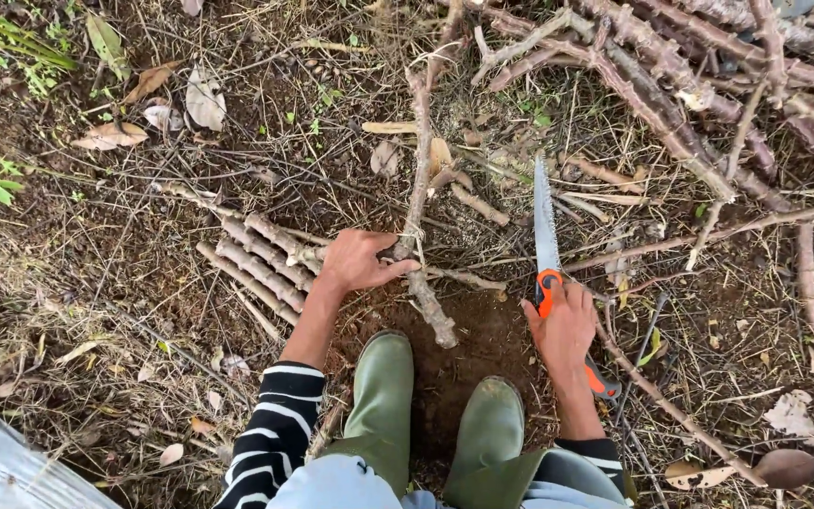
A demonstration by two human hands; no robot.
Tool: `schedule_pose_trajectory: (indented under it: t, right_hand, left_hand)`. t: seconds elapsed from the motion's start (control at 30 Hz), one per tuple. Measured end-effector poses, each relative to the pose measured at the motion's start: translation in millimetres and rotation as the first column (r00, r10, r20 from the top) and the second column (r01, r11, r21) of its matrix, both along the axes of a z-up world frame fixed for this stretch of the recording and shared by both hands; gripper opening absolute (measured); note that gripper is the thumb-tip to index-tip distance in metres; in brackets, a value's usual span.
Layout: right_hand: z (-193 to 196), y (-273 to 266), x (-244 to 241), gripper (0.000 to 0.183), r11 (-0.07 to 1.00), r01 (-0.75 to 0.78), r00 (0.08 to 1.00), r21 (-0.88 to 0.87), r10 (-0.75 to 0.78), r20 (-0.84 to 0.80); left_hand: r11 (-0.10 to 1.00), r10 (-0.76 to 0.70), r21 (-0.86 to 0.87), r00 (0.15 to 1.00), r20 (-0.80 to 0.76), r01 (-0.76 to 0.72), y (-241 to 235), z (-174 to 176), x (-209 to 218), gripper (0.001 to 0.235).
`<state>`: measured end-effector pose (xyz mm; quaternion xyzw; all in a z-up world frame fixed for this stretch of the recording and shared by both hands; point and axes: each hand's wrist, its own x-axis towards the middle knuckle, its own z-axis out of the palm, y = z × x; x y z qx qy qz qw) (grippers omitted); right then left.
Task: Using a hand saw to cut thin branches into smaller pieces on the ground.
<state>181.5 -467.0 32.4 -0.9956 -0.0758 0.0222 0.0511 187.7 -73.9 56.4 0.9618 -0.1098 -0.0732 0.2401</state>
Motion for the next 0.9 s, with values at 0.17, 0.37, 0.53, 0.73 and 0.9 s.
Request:
schedule_pose_trajectory:
  t: [0.17, 0.37, 0.53, 0.73, 0.9]
  right_hand:
    - [-14.9, 18.9, 14.0, 0.053, 0.994, -0.016, 0.999, 0.105, 0.013, 0.029]
    - [-9.3, 26.8, 12.8, 0.053, 0.994, 0.097, 0.995, 0.057, -0.096, -0.033]
    - [-10.2, 16.2, 7.6, 0.068, 0.978, 0.208, 0.978, -0.011, -0.208, -0.016]
    - [2.4, 22.0, 13.8, 0.060, 0.973, 0.229, 0.970, 0.031, -0.226, -0.088]
    - [8.1, 25.6, 37.8, 0.050, 0.981, 0.156, 0.987, 0.112, -0.158, 0.004]
  left_hand:
    - [0.995, 0.080, 0.066, 0.994, -0.069, -0.076, -7.5, -21.8, 1.1, 0.065]
    - [0.858, 0.471, 0.252, 0.881, -0.037, -0.448, -63.8, 11.1, -5.0, 0.092]
    - [0.860, 0.442, 0.243, 0.893, 0.087, -0.449, -59.8, -4.1, -10.8, 0.067]
    - [0.911, 0.316, 0.282, 0.949, -0.016, -0.299, -60.2, 30.5, -24.6, 0.068]
    - [0.936, 0.200, 0.307, 0.978, -0.065, -0.171, -37.7, 78.0, -13.8, 0.058]
